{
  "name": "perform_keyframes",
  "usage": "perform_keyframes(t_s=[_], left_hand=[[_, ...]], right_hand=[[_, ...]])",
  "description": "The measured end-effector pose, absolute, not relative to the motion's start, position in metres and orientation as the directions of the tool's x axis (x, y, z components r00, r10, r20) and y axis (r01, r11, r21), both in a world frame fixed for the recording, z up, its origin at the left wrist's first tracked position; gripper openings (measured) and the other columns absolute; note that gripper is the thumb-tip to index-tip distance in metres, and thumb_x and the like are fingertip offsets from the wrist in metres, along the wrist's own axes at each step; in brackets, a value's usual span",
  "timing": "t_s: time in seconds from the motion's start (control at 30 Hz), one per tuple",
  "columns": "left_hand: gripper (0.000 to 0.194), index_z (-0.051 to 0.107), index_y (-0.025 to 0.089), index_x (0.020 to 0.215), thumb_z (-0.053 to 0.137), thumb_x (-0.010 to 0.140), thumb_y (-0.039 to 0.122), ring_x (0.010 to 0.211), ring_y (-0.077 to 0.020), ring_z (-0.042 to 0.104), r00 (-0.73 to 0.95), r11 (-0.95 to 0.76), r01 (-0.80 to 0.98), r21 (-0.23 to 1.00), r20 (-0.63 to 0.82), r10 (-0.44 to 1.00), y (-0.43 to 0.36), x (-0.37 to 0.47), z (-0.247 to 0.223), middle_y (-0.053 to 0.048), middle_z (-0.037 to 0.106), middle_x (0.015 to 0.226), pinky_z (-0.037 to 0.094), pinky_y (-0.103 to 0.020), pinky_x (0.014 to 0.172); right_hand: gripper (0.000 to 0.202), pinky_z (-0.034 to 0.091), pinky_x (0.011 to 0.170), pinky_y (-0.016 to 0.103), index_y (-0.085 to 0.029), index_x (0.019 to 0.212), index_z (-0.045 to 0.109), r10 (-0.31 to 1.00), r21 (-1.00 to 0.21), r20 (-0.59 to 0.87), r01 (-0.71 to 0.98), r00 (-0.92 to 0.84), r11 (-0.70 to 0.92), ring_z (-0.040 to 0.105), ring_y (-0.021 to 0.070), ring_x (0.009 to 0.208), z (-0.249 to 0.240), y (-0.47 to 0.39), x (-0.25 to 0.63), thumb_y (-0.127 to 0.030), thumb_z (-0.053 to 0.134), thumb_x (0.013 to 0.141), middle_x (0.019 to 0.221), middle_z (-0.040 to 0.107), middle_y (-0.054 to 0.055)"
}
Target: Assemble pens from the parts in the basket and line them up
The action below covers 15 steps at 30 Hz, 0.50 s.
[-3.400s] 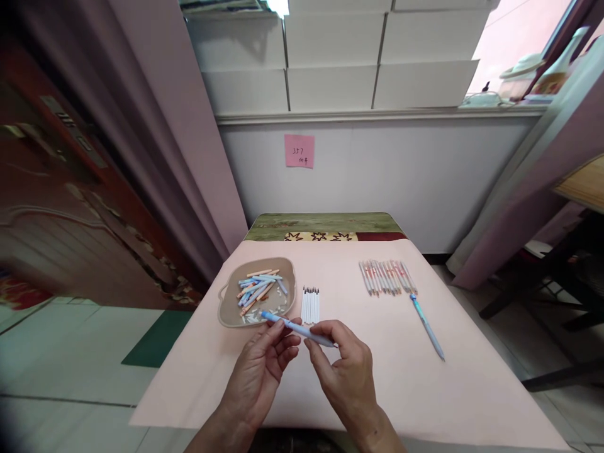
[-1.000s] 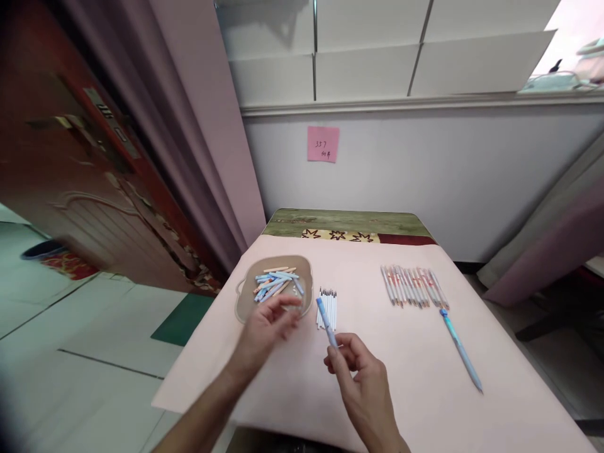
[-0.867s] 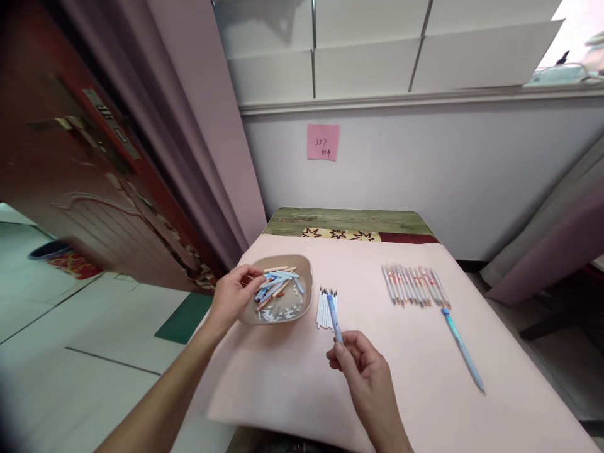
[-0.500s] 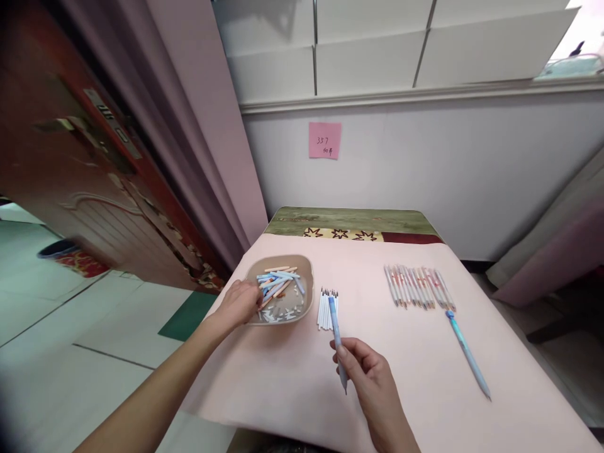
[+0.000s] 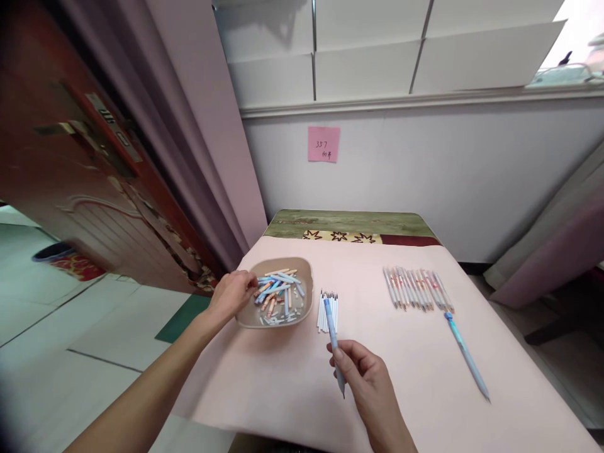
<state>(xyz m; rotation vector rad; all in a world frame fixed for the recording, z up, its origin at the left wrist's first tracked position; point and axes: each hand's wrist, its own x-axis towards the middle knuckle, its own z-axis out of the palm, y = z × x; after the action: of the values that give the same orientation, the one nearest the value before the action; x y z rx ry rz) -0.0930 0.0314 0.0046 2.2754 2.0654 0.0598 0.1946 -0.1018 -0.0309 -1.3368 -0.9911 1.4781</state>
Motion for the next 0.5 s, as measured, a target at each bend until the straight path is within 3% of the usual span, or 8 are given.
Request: perform_keyframes(t_s=[0.17,0.3,0.5], left_hand=[[0.02,0.072,0.027,0.08,0.057,0.072,0.017,0.094,-0.0208,0.06,0.211,-0.194,0.968,0.159,-0.1,0.972,0.034,-0.083,-0.013,-0.002,0.071,0.093,0.04,-0.026,0.079],[0.013,0.072,0.023,0.072,0.059,0.071,0.02,0.09,-0.0239,0.061,0.2,-0.179,0.969,0.172,-0.116,0.973,0.038,-0.072,-0.024,-0.005,0.071,0.087,0.041,-0.029,0.076],[0.024,0.069,0.021,0.089,0.047,0.081,0.021,0.089,-0.0264,0.061,0.139,-0.129,0.979,0.16,-0.05,0.989,0.048,-0.066,-0.022,-0.01,0.07,0.092,0.04,-0.033,0.076]], right_hand=[[0.047,0.044,0.06,0.026,-0.017,0.094,0.073,0.957,-0.952,-0.288,-0.098,-0.027,-0.289,0.052,0.0174,0.067,-0.03,-0.105,0.192,-0.057,0.068,0.07,0.073,0.062,0.005],[0.044,0.043,0.06,0.024,-0.017,0.094,0.073,0.96,-0.955,-0.279,-0.095,-0.036,-0.281,0.051,0.0161,0.067,-0.029,-0.109,0.191,-0.055,0.067,0.073,0.074,0.061,0.004],[0.046,0.044,0.06,0.024,-0.017,0.091,0.073,0.959,-0.954,-0.283,-0.096,-0.016,-0.283,0.052,0.0162,0.066,-0.028,-0.11,0.188,-0.057,0.068,0.07,0.072,0.062,0.004]])
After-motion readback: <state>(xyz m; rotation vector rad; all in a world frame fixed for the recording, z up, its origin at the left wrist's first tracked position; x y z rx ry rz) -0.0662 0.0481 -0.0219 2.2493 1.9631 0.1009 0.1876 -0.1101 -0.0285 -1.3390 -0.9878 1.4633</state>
